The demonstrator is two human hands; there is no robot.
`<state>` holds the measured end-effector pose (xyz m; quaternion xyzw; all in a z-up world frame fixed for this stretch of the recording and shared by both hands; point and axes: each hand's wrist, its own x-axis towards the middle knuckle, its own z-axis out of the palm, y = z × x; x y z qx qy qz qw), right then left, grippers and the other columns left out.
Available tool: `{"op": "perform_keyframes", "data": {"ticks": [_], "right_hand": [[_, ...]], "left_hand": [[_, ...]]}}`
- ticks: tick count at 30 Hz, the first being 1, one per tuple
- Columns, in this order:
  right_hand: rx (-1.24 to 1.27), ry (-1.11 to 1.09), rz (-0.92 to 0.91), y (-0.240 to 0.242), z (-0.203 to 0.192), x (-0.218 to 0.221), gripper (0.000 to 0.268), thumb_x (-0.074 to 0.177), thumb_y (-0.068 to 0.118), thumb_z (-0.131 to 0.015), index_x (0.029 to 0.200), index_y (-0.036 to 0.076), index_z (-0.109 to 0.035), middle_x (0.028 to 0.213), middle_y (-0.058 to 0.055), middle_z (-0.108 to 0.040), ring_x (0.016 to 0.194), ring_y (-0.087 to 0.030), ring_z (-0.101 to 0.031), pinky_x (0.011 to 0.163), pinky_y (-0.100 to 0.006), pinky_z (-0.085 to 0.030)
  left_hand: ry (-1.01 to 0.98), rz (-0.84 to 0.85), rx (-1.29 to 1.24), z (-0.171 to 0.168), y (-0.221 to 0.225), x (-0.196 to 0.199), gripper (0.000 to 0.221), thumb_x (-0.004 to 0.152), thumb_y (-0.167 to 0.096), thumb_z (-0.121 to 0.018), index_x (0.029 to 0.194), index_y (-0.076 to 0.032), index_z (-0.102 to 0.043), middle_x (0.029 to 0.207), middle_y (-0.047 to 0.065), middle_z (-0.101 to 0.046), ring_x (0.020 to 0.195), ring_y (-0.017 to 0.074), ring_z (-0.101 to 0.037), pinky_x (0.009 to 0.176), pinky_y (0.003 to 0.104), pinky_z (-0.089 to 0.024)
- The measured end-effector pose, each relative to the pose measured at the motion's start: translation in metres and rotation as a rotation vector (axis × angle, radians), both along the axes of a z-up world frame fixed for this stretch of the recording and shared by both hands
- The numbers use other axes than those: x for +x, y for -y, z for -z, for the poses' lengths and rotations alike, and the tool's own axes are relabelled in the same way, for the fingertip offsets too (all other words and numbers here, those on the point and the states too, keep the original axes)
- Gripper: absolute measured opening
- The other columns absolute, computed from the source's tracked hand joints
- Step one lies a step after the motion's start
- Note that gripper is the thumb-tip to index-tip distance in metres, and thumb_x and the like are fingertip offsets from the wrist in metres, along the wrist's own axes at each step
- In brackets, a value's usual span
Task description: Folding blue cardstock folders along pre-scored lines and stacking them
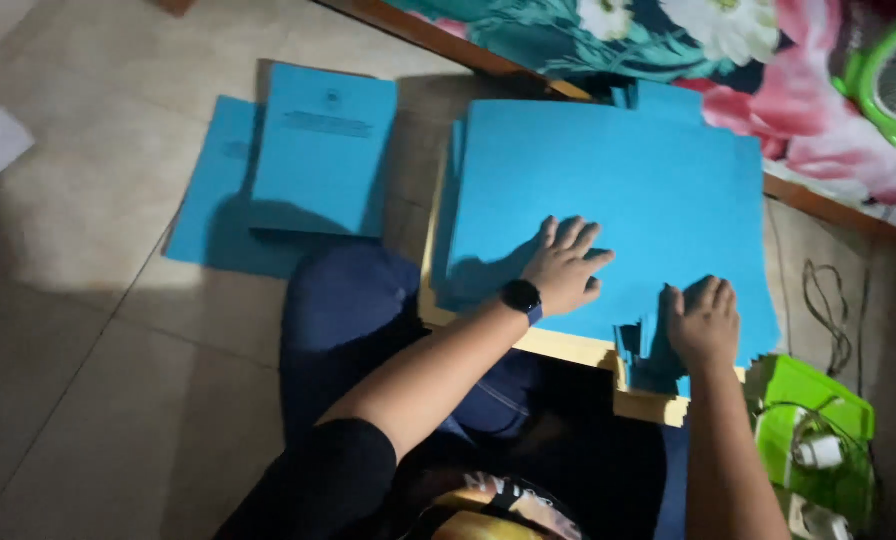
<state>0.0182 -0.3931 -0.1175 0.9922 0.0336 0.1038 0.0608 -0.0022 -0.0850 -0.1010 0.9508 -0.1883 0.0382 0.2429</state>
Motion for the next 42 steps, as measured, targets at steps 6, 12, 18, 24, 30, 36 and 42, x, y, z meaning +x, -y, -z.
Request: {"op": "perform_keyframes", "data": {"ticks": [6, 12, 18, 24, 30, 36, 42], "right_hand": [[0.051, -0.222, 0.008, -0.076, -0.052, 0.024, 0.044, 0.101, 0.038, -0.055, 0.109, 0.001, -0.077, 0.107, -0.026, -0.074, 0.095, -0.048, -0.068, 0.082, -0.054, -0.055], [0.888, -0.683, -0.343, -0.355, -0.115, -0.014, 0.058, 0.099, 0.052, -0.067, 0.138, 0.010, -0.067, 0.124, -0.019, -0.070, 0.114, -0.037, -0.068, 0.099, -0.055, -0.049], [1.372, -1.419, -0.137, -0.496, 0.017, 0.060, 0.057, 0.098, 0.024, -0.067, 0.144, -0.004, -0.047, 0.140, -0.020, -0.042, 0.132, -0.033, -0.049, 0.115, -0.048, -0.039], [0.641, -1.283, 0.044, -0.533, 0.146, 0.083, 0.088, 0.087, 0.061, -0.062, 0.158, 0.014, -0.041, 0.164, -0.018, -0.039, 0.142, -0.048, -0.045, 0.105, -0.067, -0.046], [0.325, -1.105, -0.194, -0.544, 0.184, 0.089, 0.112, 0.089, 0.074, -0.060, 0.164, 0.001, -0.021, 0.149, -0.031, -0.051, 0.116, -0.045, -0.067, 0.075, -0.056, -0.063], [0.359, -1.125, -0.182, -0.539, 0.226, 0.107, 0.120, 0.088, 0.082, -0.060, 0.165, 0.003, -0.014, 0.151, -0.036, -0.046, 0.124, -0.052, -0.060, 0.082, -0.061, -0.059], [0.551, -1.130, -0.076, -0.537, 0.142, 0.051, 0.101, 0.091, 0.056, -0.062, 0.164, 0.002, -0.019, 0.161, -0.028, -0.039, 0.138, -0.048, -0.051, 0.101, -0.064, -0.054]], "left_hand": [[-0.207, -0.185, -0.207, -0.044, -0.148, 0.002, 0.027, 0.087, -0.030, -0.059, 0.082, -0.007, -0.071, 0.082, 0.015, -0.073, 0.070, 0.0388, -0.066, 0.068, 0.049, -0.054], [-0.273, -0.773, -0.024, 0.103, -0.367, 0.052, 0.045, 0.089, -0.055, -0.060, 0.102, -0.016, -0.079, 0.099, 0.010, -0.077, 0.104, 0.0332, -0.074, 0.081, 0.055, -0.059], [-0.557, -1.149, 0.131, 0.130, -0.454, 0.000, 0.052, 0.089, -0.053, -0.068, 0.116, -0.008, -0.072, 0.112, 0.014, -0.070, 0.109, 0.0343, -0.067, 0.085, 0.050, -0.056], [-0.614, -1.075, 0.021, 0.135, -0.459, -0.036, 0.050, 0.092, -0.048, -0.071, 0.112, -0.003, -0.075, 0.104, 0.019, -0.072, 0.100, 0.0389, -0.072, 0.077, 0.051, -0.060], [-0.618, -1.121, -0.037, 0.097, -0.441, -0.042, 0.039, 0.101, -0.035, -0.059, 0.113, -0.002, -0.074, 0.107, 0.025, -0.074, 0.104, 0.0438, -0.070, 0.085, 0.055, -0.057], [-0.595, -1.266, -0.115, 0.076, -0.431, -0.032, 0.038, 0.109, -0.025, -0.038, 0.125, -0.004, -0.064, 0.121, 0.018, -0.070, 0.114, 0.0345, -0.068, 0.101, 0.055, -0.049], [-0.245, -1.041, -0.398, 0.045, -0.421, -0.056, 0.039, 0.106, -0.004, -0.041, 0.145, 0.002, -0.040, 0.123, 0.026, -0.069, 0.112, 0.0450, -0.068, 0.087, 0.059, -0.059]]}}
